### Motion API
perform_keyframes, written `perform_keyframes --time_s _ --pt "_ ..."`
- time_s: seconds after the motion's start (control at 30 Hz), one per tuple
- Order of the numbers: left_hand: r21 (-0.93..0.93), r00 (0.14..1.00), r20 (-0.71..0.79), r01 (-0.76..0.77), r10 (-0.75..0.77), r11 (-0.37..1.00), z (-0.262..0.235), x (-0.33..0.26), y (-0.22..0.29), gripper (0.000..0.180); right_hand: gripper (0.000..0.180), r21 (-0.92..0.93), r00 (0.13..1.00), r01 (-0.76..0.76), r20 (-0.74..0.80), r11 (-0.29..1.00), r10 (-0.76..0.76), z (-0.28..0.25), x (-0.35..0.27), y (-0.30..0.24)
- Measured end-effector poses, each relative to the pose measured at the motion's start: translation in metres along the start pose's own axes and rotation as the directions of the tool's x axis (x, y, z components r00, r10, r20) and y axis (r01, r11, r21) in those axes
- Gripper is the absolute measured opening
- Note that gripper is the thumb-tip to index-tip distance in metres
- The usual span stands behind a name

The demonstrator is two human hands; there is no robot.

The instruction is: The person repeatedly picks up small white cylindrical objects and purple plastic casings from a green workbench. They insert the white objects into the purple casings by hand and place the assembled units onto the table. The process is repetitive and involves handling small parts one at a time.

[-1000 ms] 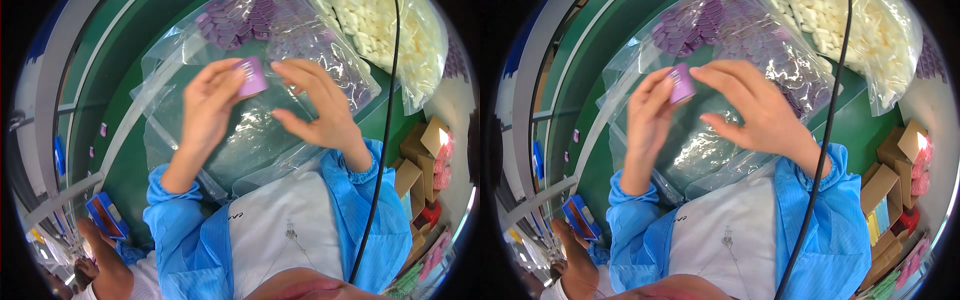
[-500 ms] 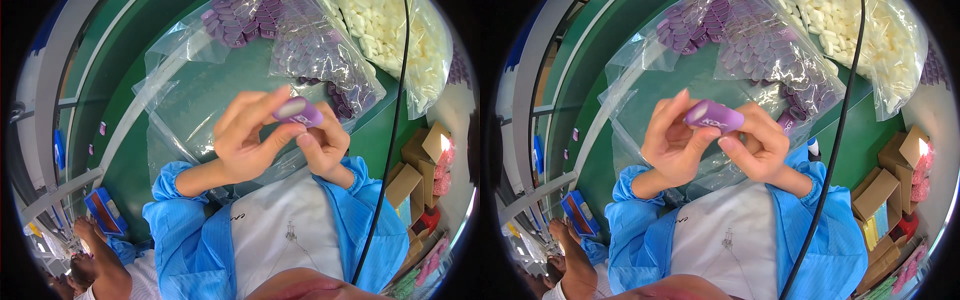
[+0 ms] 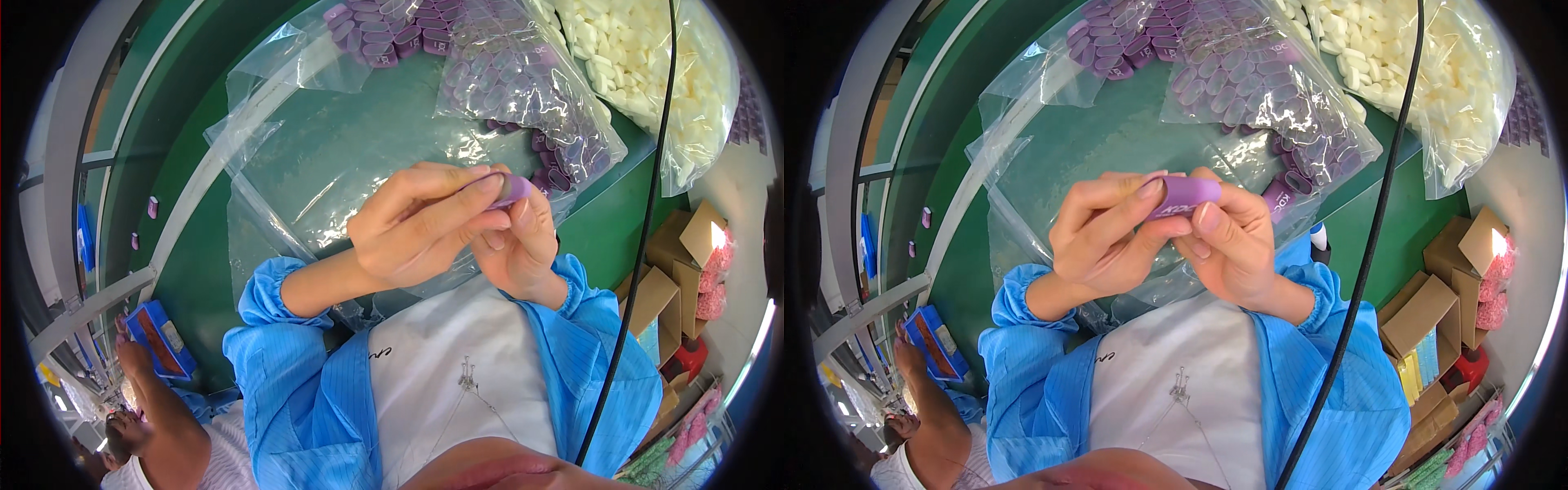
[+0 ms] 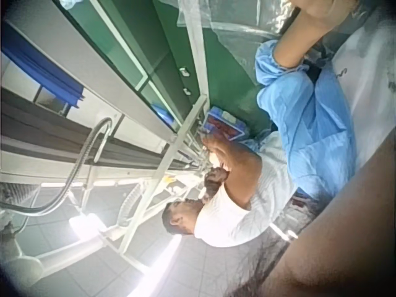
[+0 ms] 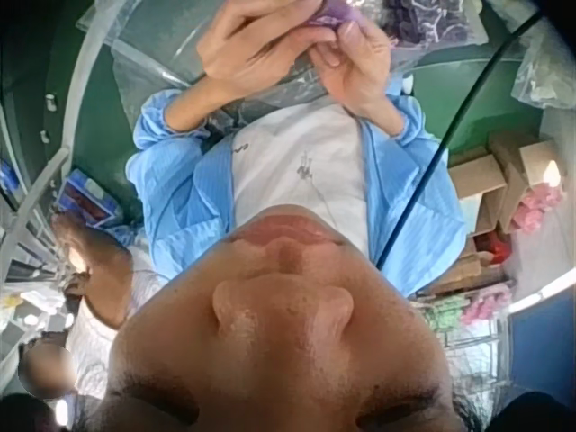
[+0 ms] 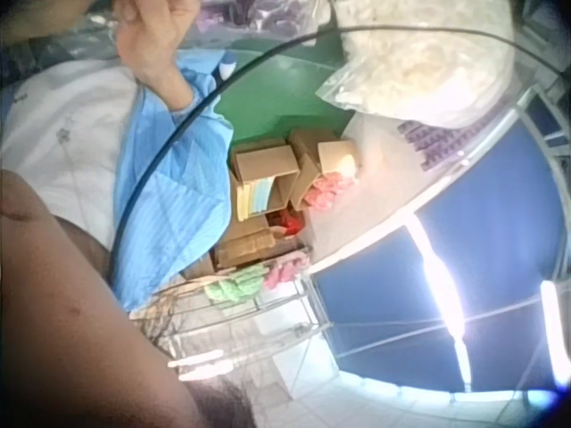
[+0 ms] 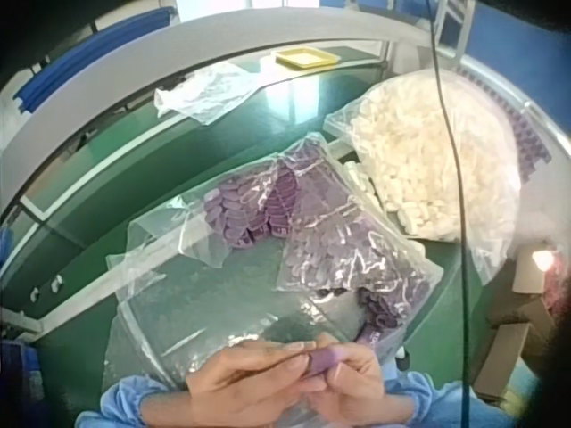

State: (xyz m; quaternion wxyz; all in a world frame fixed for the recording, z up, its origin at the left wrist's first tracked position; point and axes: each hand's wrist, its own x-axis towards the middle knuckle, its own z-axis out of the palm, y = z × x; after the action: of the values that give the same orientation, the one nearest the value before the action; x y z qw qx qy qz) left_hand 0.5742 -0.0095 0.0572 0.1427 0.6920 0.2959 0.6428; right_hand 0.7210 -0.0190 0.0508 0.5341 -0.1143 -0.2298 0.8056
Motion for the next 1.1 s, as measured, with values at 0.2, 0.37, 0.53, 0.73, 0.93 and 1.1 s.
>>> perform_keyframes --time_s 0.2,0.37,0.53,0.73,0.93,1.1 --pt "-0.020 1.000 0.026 -0.013 0.014 1.000 -0.002 0.003 0.000 0.043 0.032 -0.081 0.997 0.052 0.065 0.995 -0.047 -0.003 0.000 0.000" --pt "-0.008 0.999 0.033 -0.019 0.019 1.000 -0.003 0.001 0.000 0.043 0.032 -0.058 0.997 0.039 0.066 0.998 -0.035 -0.004 0.000 0.000" --pt "-0.010 0.999 0.030 -0.011 0.011 1.000 -0.001 0.002 -0.001 0.045 0.024 -0.060 0.997 0.072 0.038 0.996 -0.070 -0.003 0.000 -0.001" --pt "0.076 0.997 -0.062 0.059 -0.054 0.995 0.002 -0.008 -0.008 0.042 0.017 0.097 0.978 -0.113 -0.166 0.989 0.128 0.006 0.005 -0.002" --pt "0.078 0.994 -0.066 0.088 -0.083 0.993 -0.003 -0.009 -0.009 0.044 0.019 0.111 0.989 -0.125 -0.067 0.986 0.133 0.005 0.014 0.000" --pt "0.134 0.954 -0.200 0.251 -0.222 0.959 -0.055 0.003 -0.027 0.040 0.027 -0.266 0.949 -0.248 -0.262 0.931 0.178 -0.001 0.015 -0.033"
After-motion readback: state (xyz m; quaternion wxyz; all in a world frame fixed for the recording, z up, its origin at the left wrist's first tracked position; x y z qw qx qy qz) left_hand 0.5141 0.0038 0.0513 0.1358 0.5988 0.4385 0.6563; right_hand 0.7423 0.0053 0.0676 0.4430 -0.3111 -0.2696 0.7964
